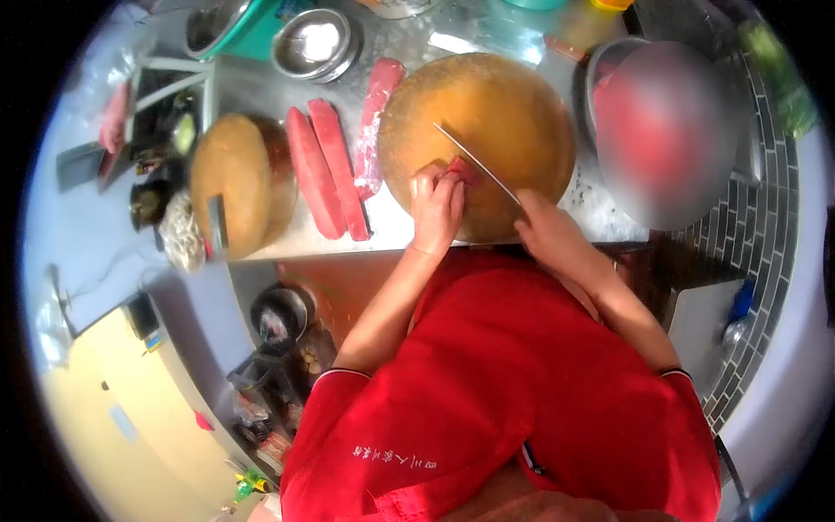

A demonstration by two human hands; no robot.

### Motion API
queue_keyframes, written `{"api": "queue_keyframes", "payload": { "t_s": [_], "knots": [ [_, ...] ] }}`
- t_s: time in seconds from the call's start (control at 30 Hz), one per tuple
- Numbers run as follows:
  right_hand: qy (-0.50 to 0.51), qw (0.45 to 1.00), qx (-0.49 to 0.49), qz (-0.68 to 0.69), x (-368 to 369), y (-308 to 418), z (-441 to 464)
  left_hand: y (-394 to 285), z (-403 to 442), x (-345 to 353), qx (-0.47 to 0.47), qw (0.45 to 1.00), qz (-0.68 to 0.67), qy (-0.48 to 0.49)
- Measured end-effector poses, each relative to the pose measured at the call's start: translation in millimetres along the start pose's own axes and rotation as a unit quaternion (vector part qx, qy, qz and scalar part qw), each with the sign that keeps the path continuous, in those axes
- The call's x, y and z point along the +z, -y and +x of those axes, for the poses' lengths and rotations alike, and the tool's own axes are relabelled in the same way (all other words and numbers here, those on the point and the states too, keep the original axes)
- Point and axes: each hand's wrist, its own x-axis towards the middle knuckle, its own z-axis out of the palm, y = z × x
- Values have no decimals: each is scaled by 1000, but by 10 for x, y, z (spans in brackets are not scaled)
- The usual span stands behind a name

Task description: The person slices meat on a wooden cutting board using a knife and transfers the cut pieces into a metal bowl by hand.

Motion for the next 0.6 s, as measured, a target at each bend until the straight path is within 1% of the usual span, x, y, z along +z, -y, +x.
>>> {"api": "queue_keyframes", "payload": {
  "t_s": [0.07,0.2,0.3,0.4,0.6],
  "knots": [
    [11,1000,15,-5,22,-51,-53,35,3,87,27,1000,-15,-6],
    [36,998,40,-24,21,-71,-31,171,4,234,40,999,-17,7],
    [39,998,33,-23,-25,11,31,174,17,244,39,999,-9,13],
    [7,999,8,-34,70,-36,6,176,1,319,33,999,12,-2],
    [28,998,-3,-62,15,65,-71,151,-3,357,21,998,54,-7]
  ]
}}
